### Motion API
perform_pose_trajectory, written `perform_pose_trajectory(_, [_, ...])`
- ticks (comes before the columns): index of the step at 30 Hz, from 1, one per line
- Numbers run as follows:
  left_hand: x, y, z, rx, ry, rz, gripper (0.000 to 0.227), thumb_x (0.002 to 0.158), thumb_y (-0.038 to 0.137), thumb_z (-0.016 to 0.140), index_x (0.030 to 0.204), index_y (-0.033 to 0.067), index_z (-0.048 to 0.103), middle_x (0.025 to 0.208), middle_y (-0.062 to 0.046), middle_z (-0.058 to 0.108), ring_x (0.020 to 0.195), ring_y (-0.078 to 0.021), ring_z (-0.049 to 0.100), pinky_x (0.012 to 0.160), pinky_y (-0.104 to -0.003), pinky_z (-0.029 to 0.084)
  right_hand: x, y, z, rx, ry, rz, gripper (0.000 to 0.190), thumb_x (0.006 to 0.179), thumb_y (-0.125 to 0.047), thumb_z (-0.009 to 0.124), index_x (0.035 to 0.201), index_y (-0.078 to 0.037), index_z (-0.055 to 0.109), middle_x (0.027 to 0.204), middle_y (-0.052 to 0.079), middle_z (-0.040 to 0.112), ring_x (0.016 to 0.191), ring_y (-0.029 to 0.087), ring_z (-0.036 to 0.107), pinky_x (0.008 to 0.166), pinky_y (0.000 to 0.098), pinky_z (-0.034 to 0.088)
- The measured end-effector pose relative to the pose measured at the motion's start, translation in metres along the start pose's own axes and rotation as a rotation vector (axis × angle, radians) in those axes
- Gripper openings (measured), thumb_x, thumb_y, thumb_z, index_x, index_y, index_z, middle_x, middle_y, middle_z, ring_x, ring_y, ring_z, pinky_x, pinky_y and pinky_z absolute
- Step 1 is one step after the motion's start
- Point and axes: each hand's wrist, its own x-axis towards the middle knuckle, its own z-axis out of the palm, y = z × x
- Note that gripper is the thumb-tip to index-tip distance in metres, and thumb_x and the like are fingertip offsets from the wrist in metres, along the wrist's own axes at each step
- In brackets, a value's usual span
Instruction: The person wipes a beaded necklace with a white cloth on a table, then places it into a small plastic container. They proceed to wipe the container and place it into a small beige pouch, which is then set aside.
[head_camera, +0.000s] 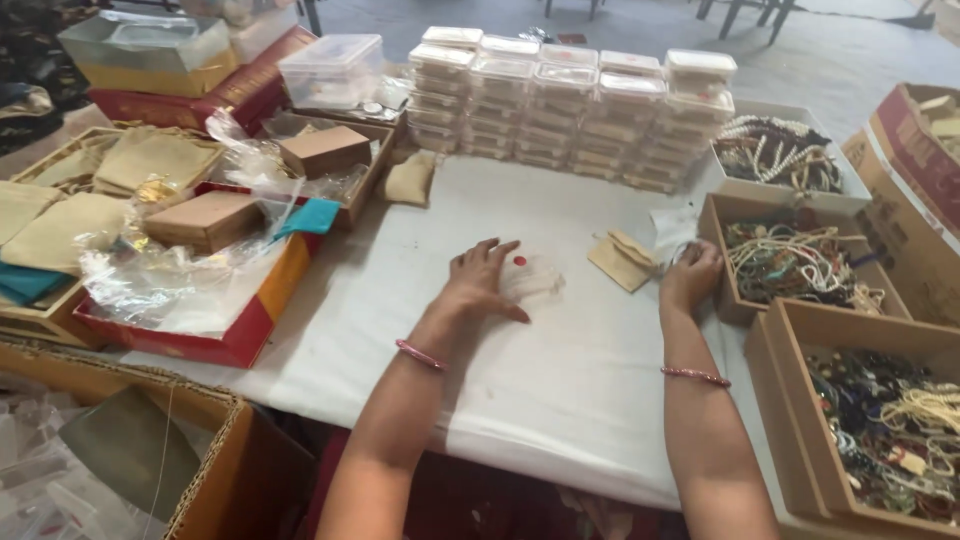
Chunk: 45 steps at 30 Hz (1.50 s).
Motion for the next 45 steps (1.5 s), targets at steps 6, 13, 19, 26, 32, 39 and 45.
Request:
perform_pose_trajectory(6, [0.007,-0.026,0.019,-0.28,0.03,0.065,0.136,0.043,0.035,0.102,0.159,0.0256,0.032,0.143,-0.015,0.058,0.135,-0.0325,0.055,0.111,-0.041,0.047,-0.053,-0.069,-0.006,0.367,-0.143,-0.351,0.014,0.116,-0.018,0.054,0.115,-0.004,0.054,0.109,0.012,0.059,0.104,0.027,0.058,0.097,0.0439,0.048])
perform_pose_trajectory(13, [0.007,-0.013,0.019,-0.328,0.006,0.02,0.154,0.036,0.033,0.106,0.162,0.0273,0.017,0.139,-0.017,0.06,0.126,-0.0367,0.06,0.111,-0.042,0.046,-0.147,-0.145,-0.017,-0.179,-0.532,-1.052,0.042,0.086,-0.003,0.06,0.125,-0.01,0.073,0.138,0.015,0.064,0.122,0.032,0.06,0.097,0.0472,0.043])
perform_pose_trajectory(19, [0.012,-0.019,0.028,-0.276,-0.033,-0.028,0.159,0.039,0.036,0.104,0.166,0.0289,0.007,0.137,-0.02,0.062,0.128,-0.0393,0.06,0.114,-0.043,0.048,-0.151,-0.161,-0.029,0.002,-0.805,-1.004,0.034,0.092,-0.006,0.059,0.122,-0.012,0.074,0.13,0.006,0.07,0.126,0.024,0.06,0.107,0.042,0.037])
perform_pose_trajectory(26, [0.015,-0.023,0.037,-0.354,0.02,0.019,0.156,0.045,0.031,0.104,0.164,0.0261,0.004,0.144,-0.02,0.058,0.132,-0.0388,0.057,0.112,-0.043,0.045,-0.127,-0.157,-0.025,-0.344,-0.603,-0.962,0.038,0.095,-0.004,0.053,0.128,-0.011,0.071,0.134,0.007,0.068,0.124,0.021,0.061,0.101,0.0437,0.039])
perform_pose_trajectory(32, [0.007,-0.033,0.05,-0.46,0.09,0.146,0.15,0.048,0.027,0.105,0.164,0.0175,0.009,0.144,-0.023,0.057,0.132,-0.0395,0.058,0.11,-0.042,0.048,-0.137,-0.14,-0.033,-0.273,-0.577,-1.048,0.046,0.092,-0.002,0.056,0.136,-0.008,0.067,0.141,0.009,0.065,0.129,0.025,0.059,0.105,0.0468,0.039])
perform_pose_trajectory(39, [0.013,-0.027,0.044,-0.333,0.158,0.094,0.153,0.042,0.035,0.106,0.161,0.0141,0.013,0.129,-0.022,0.062,0.119,-0.0388,0.061,0.102,-0.045,0.049,-0.131,-0.148,-0.035,-0.224,-0.631,-0.989,0.041,0.097,-0.001,0.058,0.134,-0.013,0.068,0.143,0.007,0.065,0.133,0.025,0.056,0.108,0.0472,0.036])
perform_pose_trajectory(45, [0.017,-0.031,0.047,-0.233,0.187,0.049,0.152,0.041,0.04,0.104,0.161,0.0157,0.015,0.12,-0.019,0.068,0.109,-0.0378,0.066,0.101,-0.046,0.05,-0.144,-0.165,-0.036,-0.001,-0.7,-1.03,0.05,0.096,-0.016,0.065,0.145,-0.005,0.06,0.14,0.02,0.057,0.134,0.037,0.047,0.11,0.0552,0.03])
